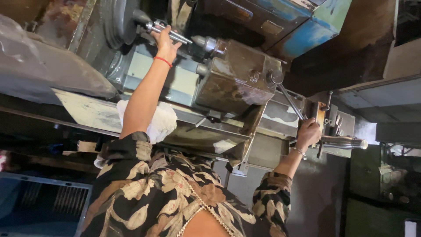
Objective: The person repeatedly picks up metal rods from a blue bin, places them against a rotating grinding wheel, and then returns the rods to the bin. The process is repeated multiple times throughout the clip.
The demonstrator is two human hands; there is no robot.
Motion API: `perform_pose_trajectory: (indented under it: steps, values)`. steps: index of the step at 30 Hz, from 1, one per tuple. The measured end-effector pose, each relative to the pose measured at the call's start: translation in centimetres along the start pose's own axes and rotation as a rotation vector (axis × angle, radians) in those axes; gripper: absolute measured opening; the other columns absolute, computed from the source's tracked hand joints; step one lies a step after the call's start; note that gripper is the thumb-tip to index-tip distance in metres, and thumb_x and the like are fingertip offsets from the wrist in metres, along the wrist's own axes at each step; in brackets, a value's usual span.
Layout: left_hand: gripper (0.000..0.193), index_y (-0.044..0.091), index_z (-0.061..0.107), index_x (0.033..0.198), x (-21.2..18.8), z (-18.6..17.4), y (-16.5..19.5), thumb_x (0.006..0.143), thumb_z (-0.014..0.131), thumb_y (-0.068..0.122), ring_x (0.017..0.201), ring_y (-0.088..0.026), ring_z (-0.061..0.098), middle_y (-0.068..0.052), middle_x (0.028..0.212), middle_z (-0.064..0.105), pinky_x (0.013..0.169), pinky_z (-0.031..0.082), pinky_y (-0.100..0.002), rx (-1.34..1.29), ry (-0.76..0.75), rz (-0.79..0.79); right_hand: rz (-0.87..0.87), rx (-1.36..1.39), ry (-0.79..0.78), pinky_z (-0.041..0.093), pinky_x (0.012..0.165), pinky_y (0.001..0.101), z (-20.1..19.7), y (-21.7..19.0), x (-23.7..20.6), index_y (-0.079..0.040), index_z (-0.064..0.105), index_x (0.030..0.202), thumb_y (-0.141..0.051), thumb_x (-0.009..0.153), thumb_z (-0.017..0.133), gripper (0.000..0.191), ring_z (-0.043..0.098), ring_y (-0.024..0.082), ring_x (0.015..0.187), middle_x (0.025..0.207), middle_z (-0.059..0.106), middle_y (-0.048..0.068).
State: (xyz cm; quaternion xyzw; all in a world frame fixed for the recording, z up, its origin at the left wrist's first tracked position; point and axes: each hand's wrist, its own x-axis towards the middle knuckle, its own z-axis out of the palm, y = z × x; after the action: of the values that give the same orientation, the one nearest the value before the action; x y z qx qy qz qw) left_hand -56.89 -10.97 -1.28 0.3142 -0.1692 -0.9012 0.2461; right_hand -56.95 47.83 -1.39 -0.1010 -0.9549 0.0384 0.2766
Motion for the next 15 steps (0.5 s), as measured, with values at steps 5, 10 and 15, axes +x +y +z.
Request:
perform_pose_trajectory:
  steps: [5,10,15]
  values:
    - [0.055,0.025,0.037,0.132,-0.3,-0.1,0.5,0.090,0.065,0.003,0.116,-0.033,0.055,-0.005,0.133,0.049,0.102,0.041,-0.077,-0.087,-0.063,0.088,-0.023,0.019,-0.036,0.052,0.066,0.0581,-0.6,0.0,0.1,-0.001,0.076,0.084,-0.039,0.108,0.052,0.051,0.067,0.048,0.072,0.080,0.070,0.025]
    - [0.056,0.028,0.037,0.131,-0.1,-0.3,0.5,0.091,0.066,0.001,0.114,-0.033,0.056,-0.002,0.132,0.049,0.105,0.040,-0.075,-0.137,-0.075,0.068,0.054,0.021,-0.171,0.052,0.072,0.0605,-1.0,0.2,-2.1,-0.003,0.077,0.092,-0.043,0.108,0.049,0.052,0.066,0.052,0.074,0.078,0.069,0.030]
    - [0.058,0.026,0.035,0.134,0.3,-0.3,0.5,0.092,0.067,0.001,0.116,-0.036,0.055,-0.005,0.132,0.049,0.107,0.039,-0.079,-0.157,-0.126,0.103,0.147,0.061,-0.251,0.051,0.079,0.0613,-0.9,0.3,-3.3,-0.002,0.077,0.095,-0.046,0.110,0.044,0.056,0.067,0.052,0.084,0.088,0.070,0.030]
